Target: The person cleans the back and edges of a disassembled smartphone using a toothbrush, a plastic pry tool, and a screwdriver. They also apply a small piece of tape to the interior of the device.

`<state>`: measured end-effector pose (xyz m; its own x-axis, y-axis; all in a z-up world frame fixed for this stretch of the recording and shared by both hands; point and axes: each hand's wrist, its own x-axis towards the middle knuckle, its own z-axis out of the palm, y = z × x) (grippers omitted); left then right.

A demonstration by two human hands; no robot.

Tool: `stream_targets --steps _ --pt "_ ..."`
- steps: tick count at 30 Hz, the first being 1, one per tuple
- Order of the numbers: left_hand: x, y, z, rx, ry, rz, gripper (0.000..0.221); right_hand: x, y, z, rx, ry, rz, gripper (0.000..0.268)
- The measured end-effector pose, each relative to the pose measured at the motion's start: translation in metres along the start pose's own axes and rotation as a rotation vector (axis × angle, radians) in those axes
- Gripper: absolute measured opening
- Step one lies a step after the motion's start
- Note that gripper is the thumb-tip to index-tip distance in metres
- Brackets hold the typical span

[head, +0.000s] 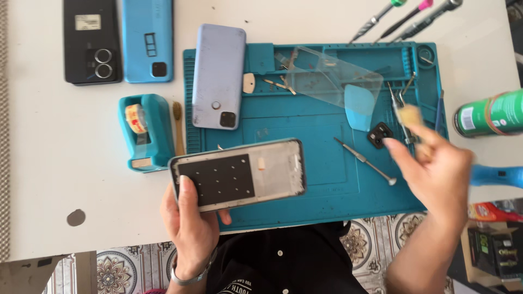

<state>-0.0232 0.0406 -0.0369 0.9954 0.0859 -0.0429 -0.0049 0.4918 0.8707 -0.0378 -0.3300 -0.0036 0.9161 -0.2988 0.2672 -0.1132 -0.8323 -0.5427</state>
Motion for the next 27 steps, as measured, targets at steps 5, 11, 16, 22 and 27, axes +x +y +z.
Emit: stream_targets --steps 5,11,16,22,27 --pt "-0.001 0.004 -0.003 0.022 0.024 -0.089 0.034 0.029 -0.032 0.009 -0.135 -0.154 0.039 0.047" --pt "-0.003 -0.002 -0.007 -0.008 0.039 -0.117 0.031 0.038 -0.052 0.005 0.196 -0.097 -0.020 0.017" --pt "-0.004 0.001 -0.010 -0.009 0.002 -0.117 0.031 0.082 -0.114 0.043 0.360 -0.435 -0.183 0.015" --pt "-0.003 0.004 -0.007 0.014 0.009 -0.101 0.032 0.117 -0.150 0.099 0.166 -0.567 -0.166 0.022" --pt "-0.003 -0.001 -0.014 0.008 -0.028 -0.122 0.031 0.117 -0.125 0.089 0.004 -0.452 -0.367 0.025"
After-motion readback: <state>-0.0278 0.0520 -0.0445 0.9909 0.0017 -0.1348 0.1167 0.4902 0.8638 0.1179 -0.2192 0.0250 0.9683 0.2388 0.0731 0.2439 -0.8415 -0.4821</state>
